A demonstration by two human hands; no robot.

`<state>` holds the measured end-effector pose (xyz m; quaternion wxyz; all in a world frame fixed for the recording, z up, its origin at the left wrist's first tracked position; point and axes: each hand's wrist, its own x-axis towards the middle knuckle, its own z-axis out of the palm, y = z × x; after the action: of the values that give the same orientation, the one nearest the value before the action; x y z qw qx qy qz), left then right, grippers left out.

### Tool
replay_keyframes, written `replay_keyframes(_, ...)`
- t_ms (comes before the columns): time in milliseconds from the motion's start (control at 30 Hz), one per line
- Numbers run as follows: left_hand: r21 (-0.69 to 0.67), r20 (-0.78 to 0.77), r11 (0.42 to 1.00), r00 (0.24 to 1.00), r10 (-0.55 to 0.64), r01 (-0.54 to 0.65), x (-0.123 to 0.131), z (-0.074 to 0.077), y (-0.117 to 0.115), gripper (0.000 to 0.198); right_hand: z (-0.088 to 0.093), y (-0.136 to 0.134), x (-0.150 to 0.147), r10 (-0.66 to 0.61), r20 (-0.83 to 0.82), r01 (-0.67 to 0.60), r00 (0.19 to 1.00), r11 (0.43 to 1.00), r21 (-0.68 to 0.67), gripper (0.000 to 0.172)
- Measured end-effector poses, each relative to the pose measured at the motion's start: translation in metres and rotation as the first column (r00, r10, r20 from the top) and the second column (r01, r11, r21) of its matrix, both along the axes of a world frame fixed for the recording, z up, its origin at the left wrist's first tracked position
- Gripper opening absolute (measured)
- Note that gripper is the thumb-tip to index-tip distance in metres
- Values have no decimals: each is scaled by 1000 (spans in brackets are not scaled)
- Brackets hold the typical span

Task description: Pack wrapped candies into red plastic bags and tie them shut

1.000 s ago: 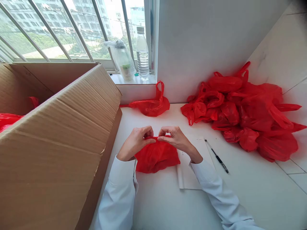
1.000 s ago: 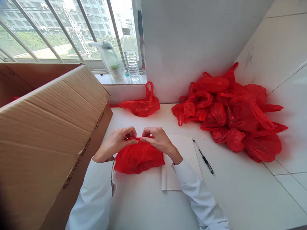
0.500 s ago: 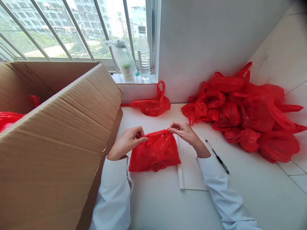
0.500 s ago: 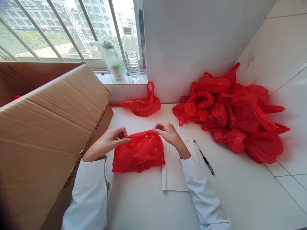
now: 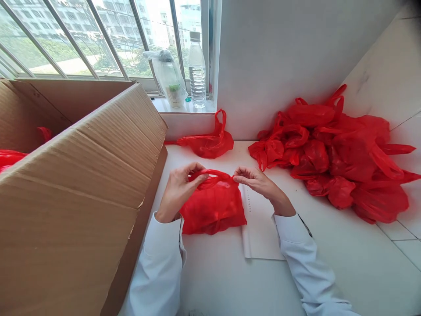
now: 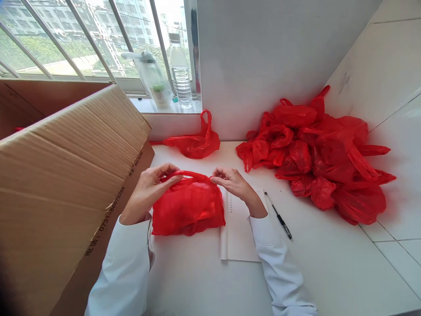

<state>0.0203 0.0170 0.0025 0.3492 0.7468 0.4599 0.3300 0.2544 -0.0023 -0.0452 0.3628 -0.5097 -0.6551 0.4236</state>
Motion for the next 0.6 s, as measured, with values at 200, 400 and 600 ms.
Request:
replay_keyframes(200, -47, 223, 991, 966, 129, -122, -10, -2, 4, 22, 10, -10, 20, 172, 117, -157, 978, 980, -126, 21)
replay_keyframes(400, -70, 174, 997, 985, -3, 15, -6, 18, -14, 16, 28, -23, 22, 102, 257, -115, 961, 993, 35, 54)
replay_keyframes(600, -146, 118, 964, 971, -208, 224, -14, 30, -22, 22, 39, -27, -4, 367, 228, -405, 902, 901, 153, 16)
